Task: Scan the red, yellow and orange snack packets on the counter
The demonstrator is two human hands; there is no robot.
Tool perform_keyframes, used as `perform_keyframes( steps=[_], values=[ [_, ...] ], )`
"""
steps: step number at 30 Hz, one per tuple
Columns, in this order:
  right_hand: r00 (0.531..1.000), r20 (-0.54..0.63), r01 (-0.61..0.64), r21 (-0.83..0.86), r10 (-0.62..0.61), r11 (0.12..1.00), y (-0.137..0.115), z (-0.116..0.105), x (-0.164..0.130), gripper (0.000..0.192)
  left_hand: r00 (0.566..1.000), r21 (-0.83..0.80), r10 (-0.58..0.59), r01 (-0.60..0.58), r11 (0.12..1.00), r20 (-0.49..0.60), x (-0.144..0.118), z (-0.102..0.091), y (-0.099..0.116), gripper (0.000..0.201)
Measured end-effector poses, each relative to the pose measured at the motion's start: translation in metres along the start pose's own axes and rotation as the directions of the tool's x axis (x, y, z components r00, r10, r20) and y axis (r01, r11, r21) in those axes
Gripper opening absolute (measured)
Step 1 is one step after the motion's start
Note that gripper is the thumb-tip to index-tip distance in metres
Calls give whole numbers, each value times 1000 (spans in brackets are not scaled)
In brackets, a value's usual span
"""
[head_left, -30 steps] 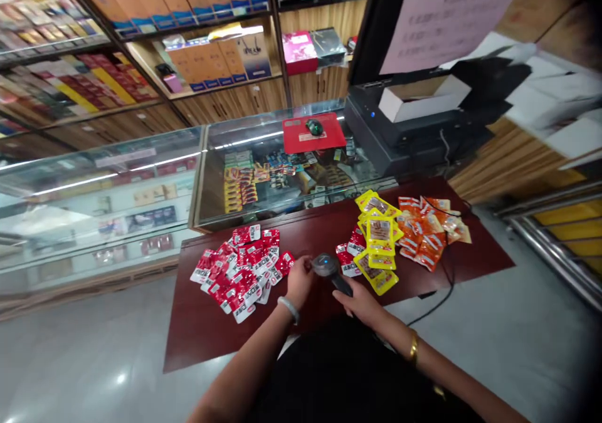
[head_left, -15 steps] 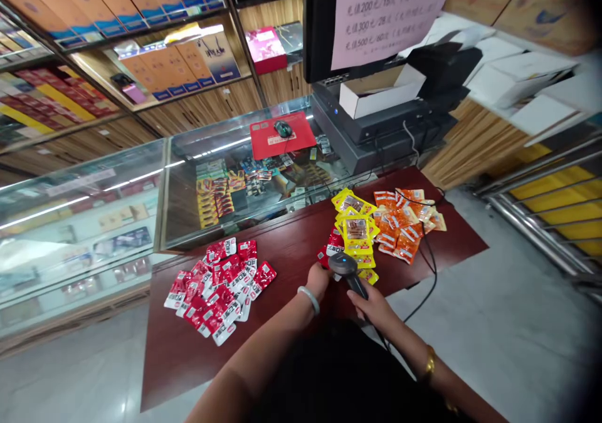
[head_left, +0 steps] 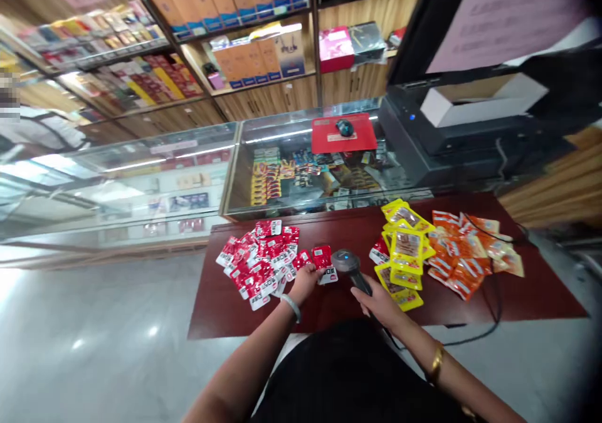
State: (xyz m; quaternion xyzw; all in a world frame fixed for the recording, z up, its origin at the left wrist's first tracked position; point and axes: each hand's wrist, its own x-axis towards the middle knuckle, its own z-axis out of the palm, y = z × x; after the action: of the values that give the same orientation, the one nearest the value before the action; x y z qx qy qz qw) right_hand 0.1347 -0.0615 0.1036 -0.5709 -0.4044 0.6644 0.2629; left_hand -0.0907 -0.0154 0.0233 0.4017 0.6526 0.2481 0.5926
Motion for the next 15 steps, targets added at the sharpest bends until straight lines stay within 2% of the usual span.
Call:
perform_keyframes(
  steps=[3,6,11,15],
  values=[
    [994,101,49,-40,-45,998,-18,31,17,59,997,63,14,-9,998,-82,-11,-36,-9,42],
    [980,185,82,-66,-69,994,-30,64,32,63,988,25,36,-32,999,-149,-24,-61,-17,43],
    [950,307,106,-132,-61,986,-39,114,47,52,972,-34,59,-68,997,-228,-45,-92,-32,40],
    [935,354,77,-167,-13,983,-40,143,48,53,942,-97,-3,-31,995,-334,-56,-111,-50,38]
  ],
)
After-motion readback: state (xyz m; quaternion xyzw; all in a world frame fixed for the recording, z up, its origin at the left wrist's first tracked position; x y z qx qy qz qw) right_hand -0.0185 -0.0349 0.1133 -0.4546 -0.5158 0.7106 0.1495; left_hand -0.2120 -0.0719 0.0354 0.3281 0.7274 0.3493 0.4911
